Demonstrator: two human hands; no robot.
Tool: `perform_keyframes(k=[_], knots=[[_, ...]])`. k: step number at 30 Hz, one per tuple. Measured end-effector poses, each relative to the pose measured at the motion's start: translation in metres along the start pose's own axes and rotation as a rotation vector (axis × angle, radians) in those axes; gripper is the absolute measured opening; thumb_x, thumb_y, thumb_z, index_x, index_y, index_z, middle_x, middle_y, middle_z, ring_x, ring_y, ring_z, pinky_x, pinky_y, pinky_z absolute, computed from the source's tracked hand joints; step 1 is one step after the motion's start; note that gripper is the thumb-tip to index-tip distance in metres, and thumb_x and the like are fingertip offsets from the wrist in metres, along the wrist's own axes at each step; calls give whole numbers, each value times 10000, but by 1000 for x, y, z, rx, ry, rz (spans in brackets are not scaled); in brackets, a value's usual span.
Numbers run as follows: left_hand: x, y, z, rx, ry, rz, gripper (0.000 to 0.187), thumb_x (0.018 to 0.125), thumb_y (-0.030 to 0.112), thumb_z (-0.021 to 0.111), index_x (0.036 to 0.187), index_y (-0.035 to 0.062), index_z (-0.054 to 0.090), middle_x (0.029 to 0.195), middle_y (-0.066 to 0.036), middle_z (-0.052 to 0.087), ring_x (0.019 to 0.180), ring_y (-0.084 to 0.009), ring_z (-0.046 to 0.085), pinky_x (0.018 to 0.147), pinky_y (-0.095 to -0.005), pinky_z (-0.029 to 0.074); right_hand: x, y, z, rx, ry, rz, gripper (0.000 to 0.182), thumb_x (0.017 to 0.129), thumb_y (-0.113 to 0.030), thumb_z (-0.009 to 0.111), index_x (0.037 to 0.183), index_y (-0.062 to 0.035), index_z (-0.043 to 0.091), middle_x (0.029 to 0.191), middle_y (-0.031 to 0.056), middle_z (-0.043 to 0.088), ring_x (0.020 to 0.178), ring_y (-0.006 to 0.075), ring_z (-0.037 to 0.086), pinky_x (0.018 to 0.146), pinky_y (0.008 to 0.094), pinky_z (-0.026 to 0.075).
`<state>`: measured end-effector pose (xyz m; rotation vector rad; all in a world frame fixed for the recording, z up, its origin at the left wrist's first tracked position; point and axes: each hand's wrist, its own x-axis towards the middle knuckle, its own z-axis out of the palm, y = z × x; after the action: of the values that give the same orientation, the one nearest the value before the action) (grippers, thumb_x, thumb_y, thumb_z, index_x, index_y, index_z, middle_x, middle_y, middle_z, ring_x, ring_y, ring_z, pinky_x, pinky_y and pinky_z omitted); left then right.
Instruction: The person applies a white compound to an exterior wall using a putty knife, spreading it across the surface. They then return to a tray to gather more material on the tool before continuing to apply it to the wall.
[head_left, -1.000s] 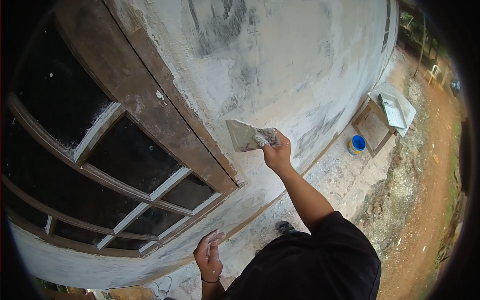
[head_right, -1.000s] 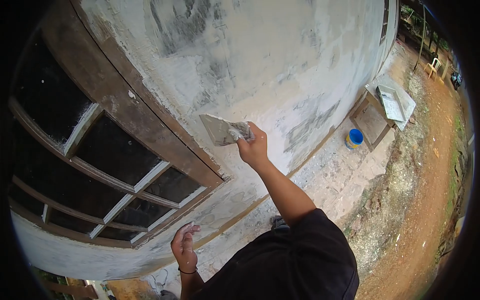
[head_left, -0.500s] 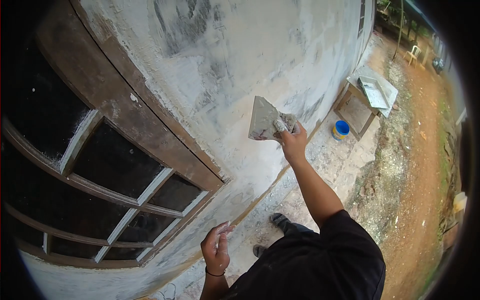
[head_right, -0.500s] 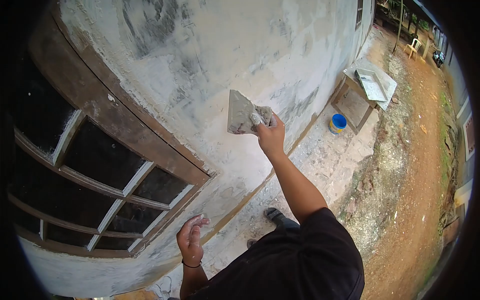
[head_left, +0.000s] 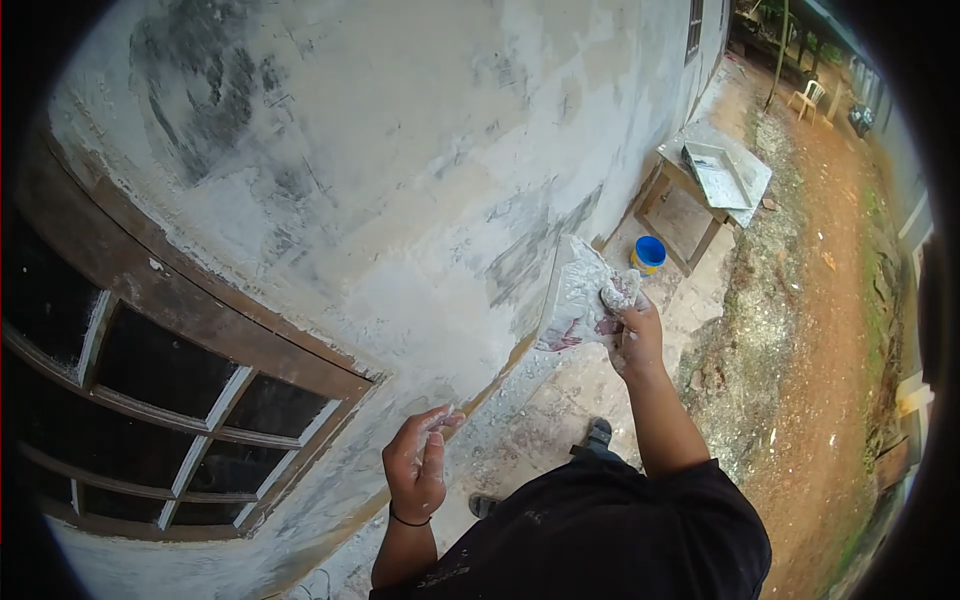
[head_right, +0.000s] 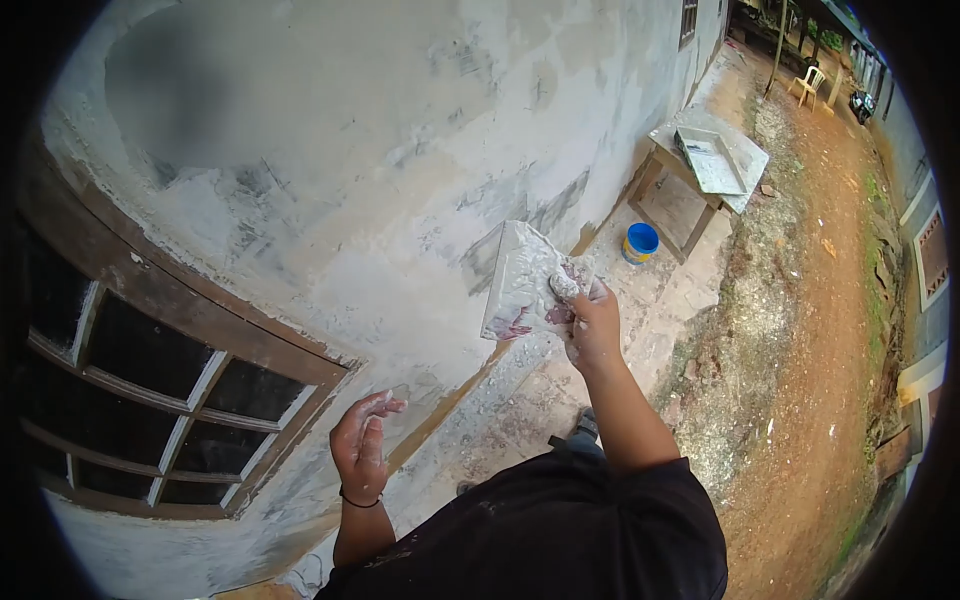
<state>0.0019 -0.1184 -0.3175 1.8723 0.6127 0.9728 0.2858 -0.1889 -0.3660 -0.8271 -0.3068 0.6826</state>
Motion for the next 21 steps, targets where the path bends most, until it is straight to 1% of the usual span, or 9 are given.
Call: perform_keyframes(k=[4, 6, 10, 12, 13, 15, 16, 18, 21], knots=[[44, 0, 94, -12, 5, -1, 250, 881, 65, 448, 1064, -57, 569, 916, -166, 653, 883, -227, 632, 835, -323, 458, 48, -57, -72, 24, 16, -12, 207, 809, -96, 620, 994, -9, 588, 856, 43, 638, 687, 107, 617, 562, 225, 494], [73, 6, 146, -29, -72, 9, 254, 873, 54, 449, 1070, -57, 565, 909, -166, 653, 878, -230, 633, 832, -325, 460, 56, -89, -111, 34, 84, -16, 200, 810, -101, 621, 987, -11, 590, 850, 39, 637, 680, 105, 613, 556, 224, 492], [132, 28, 231, -39, -250, 170, 274, 856, 54, 459, 1089, -50, 558, 926, -176, 647, 883, -245, 633, 822, -333, 467, 72, -156, -155, 7, 93, -55, 203, 811, -121, 630, 982, -19, 588, 831, 33, 629, 652, 97, 596, 528, 215, 490], [158, 42, 263, 29, -359, 329, 288, 833, 62, 472, 1087, -45, 558, 931, -176, 646, 874, -270, 630, 817, -346, 472, 78, -184, -169, -13, 132, -89, 222, 791, -117, 642, 987, -33, 582, 814, 24, 616, 672, 99, 601, 576, 219, 495], [170, 47, 280, 21, -386, 333, 288, 833, 62, 472, 1087, -45, 558, 931, -176, 646, 874, -270, 630, 817, -346, 472, 79, -200, -171, 4, 146, -78, 212, 779, -106, 652, 966, -37, 580, 812, 20, 612, 695, 98, 599, 615, 219, 493], [191, 55, 312, -52, -447, 464, 295, 803, 63, 484, 1071, -38, 557, 929, -174, 645, 854, -295, 622, 799, -362, 478, 86, -221, -181, 28, 167, -111, 216, 773, -109, 658, 962, -39, 579, 811, 18, 611, 695, 97, 598, 616, 219, 493], [202, 57, 329, -66, -489, 465, 295, 803, 63, 484, 1071, -38, 557, 929, -174, 645, 854, -295, 622, 799, -362, 478, 90, -228, -189, 39, 155, -139, 220, 767, -112, 664, 957, -40, 579, 810, 17, 610, 694, 96, 597, 617, 218, 493], [226, 63, 365, -168, -567, 587, 292, 781, 54, 486, 1052, -33, 552, 932, -175, 645, 840, -304, 614, 774, -370, 481, 99, -237, -206, 65, 236, -183, 248, 755, -121, 676, 966, -34, 579, 808, 25, 616, 665, 100, 601, 578, 214, 497], [263, 63, 417, -242, -647, 626, 278, 793, 66, 491, 1051, -19, 547, 929, -176, 640, 841, -298, 612, 754, -367, 480, 119, -255, -226, 84, 290, -176, 271, 751, -120, 676, 972, 3, 579, 800, 57, 634, 628, 104, 615, 521, 192, 500]])
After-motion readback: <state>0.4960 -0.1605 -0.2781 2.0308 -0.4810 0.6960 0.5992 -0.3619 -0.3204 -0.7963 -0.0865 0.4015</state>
